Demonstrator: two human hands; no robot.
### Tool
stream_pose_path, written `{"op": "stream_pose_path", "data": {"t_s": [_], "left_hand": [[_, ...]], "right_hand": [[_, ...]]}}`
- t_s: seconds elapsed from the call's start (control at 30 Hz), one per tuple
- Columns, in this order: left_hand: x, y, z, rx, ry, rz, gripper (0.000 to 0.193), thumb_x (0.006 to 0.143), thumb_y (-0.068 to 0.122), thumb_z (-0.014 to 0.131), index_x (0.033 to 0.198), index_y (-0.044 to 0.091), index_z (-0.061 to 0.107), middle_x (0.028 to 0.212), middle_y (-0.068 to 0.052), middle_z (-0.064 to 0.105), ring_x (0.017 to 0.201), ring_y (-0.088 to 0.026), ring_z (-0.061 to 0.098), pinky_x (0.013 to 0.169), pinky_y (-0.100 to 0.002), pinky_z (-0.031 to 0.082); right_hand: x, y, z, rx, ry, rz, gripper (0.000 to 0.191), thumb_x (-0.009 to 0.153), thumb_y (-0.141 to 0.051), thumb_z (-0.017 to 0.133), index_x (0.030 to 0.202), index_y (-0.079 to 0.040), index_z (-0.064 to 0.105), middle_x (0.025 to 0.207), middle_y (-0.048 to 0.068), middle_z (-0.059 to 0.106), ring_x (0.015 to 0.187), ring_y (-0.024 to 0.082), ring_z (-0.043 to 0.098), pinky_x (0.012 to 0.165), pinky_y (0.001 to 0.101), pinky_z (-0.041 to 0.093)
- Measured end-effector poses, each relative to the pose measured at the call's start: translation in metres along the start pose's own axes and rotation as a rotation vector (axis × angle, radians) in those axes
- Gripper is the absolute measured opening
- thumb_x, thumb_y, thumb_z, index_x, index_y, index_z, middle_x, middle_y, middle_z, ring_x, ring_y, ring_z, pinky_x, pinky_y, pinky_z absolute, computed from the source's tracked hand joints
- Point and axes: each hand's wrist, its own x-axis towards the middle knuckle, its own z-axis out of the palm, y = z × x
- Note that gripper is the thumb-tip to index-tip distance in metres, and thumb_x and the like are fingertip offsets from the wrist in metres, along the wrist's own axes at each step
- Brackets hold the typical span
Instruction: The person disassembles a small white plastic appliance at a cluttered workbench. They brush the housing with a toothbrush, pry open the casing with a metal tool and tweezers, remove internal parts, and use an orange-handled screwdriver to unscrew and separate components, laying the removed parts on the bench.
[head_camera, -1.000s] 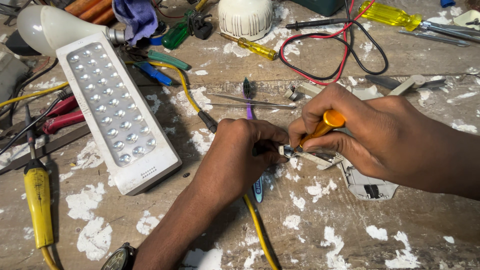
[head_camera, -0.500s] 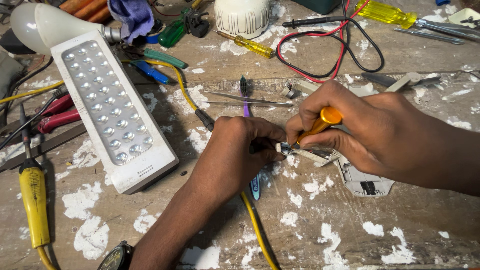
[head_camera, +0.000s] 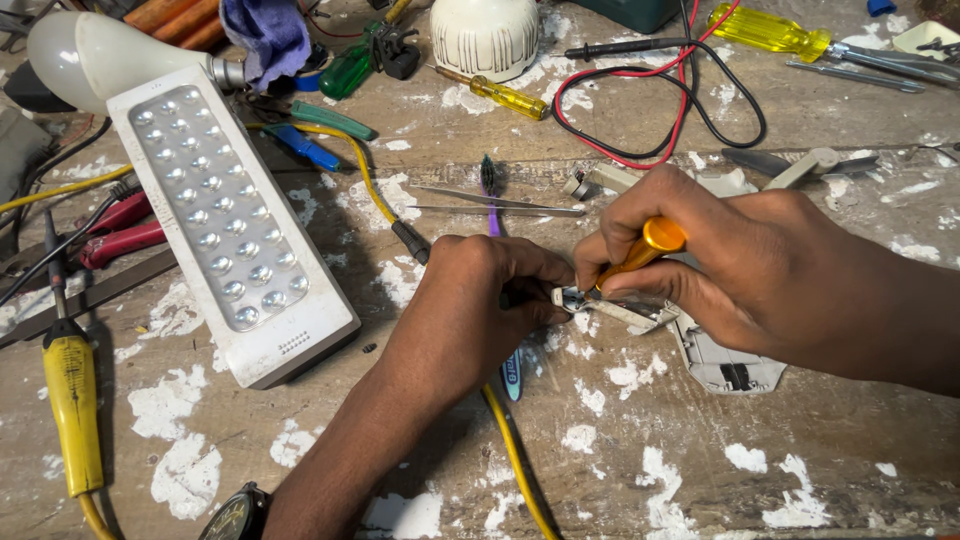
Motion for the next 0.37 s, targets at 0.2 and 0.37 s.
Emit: {"op": "stream_pose_path", "data": {"t_s": [0.2, 0.37], "left_hand": [[0.000, 0.000, 0.000, 0.021, -0.013, -0.017, 0.028, 0.074, 0.002, 0.081, 0.101, 0.010, 0.080, 0.084, -0.006, 0.080, 0.074, -0.013, 0.079, 0.070, -0.029, 0.063], [-0.001, 0.000, 0.002, 0.034, 0.007, 0.015, 0.029, 0.074, 0.003, 0.081, 0.103, 0.010, 0.079, 0.087, -0.008, 0.080, 0.075, -0.015, 0.079, 0.071, -0.029, 0.062]], "right_hand": [[-0.002, 0.002, -0.001, 0.006, -0.021, 0.005, 0.035, 0.093, -0.010, 0.068, 0.119, -0.008, 0.043, 0.107, 0.006, 0.077, 0.099, 0.016, 0.079, 0.079, 0.0296, 0.062], [-0.019, 0.005, -0.070, -0.030, -0.059, 0.060, 0.035, 0.095, -0.015, 0.071, 0.120, -0.012, 0.046, 0.104, 0.004, 0.079, 0.094, 0.016, 0.077, 0.070, 0.0275, 0.065]]}}
